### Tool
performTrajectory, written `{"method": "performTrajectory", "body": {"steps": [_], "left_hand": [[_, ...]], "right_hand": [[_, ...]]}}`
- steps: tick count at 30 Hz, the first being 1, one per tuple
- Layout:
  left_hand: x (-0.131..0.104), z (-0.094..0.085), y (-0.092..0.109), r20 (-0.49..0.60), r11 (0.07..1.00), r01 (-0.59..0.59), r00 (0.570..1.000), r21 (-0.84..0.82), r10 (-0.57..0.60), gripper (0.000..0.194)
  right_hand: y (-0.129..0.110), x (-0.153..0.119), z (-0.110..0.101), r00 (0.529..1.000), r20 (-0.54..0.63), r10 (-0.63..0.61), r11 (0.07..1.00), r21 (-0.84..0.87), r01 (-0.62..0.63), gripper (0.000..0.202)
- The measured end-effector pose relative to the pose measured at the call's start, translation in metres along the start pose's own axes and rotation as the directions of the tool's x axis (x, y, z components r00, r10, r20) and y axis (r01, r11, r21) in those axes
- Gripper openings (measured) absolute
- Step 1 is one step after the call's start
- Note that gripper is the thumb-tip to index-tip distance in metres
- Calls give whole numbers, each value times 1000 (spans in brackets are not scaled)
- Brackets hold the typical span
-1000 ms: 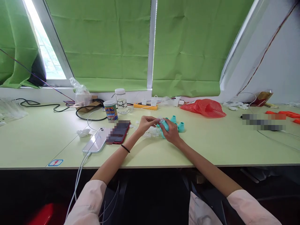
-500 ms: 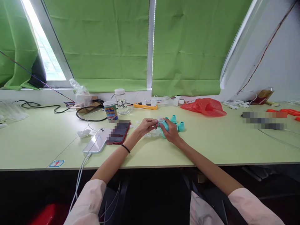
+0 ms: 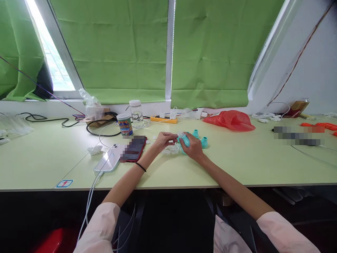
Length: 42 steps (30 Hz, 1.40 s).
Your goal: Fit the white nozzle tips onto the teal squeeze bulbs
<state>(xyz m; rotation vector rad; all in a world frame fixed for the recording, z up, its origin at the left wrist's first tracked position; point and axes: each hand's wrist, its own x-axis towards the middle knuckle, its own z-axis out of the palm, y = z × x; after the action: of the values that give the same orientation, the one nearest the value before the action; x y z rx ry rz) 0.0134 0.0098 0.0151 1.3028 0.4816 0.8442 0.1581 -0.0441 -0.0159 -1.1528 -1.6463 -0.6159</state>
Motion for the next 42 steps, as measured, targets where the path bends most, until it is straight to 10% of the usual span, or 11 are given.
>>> {"method": "performTrajectory", "body": {"steps": [26, 34, 37, 39, 42], "left_hand": [[-5, 3, 5, 235, 990, 10, 972, -143, 25, 9], [-4, -3, 4, 301, 986, -17, 951, -167, 67, 6], [-3, -4, 6, 289, 994, -91, 955, 64, 69, 8], [-2, -3, 4, 203, 881, -172, 975, 441, 89, 7], [0, -2, -7, 109, 357, -198, 961, 913, 255, 8]], "right_hand": [[-18, 3, -12, 998, 41, 54, 951, 302, -64, 19], [-19, 2, -10, 942, 190, 277, 745, 576, -335, 22], [-16, 4, -13, 919, 166, 357, 670, 640, -376, 23], [-14, 5, -16, 933, 125, 338, 720, 604, -342, 22], [-14, 3, -17, 961, 85, 264, 814, 515, -270, 19]]}}
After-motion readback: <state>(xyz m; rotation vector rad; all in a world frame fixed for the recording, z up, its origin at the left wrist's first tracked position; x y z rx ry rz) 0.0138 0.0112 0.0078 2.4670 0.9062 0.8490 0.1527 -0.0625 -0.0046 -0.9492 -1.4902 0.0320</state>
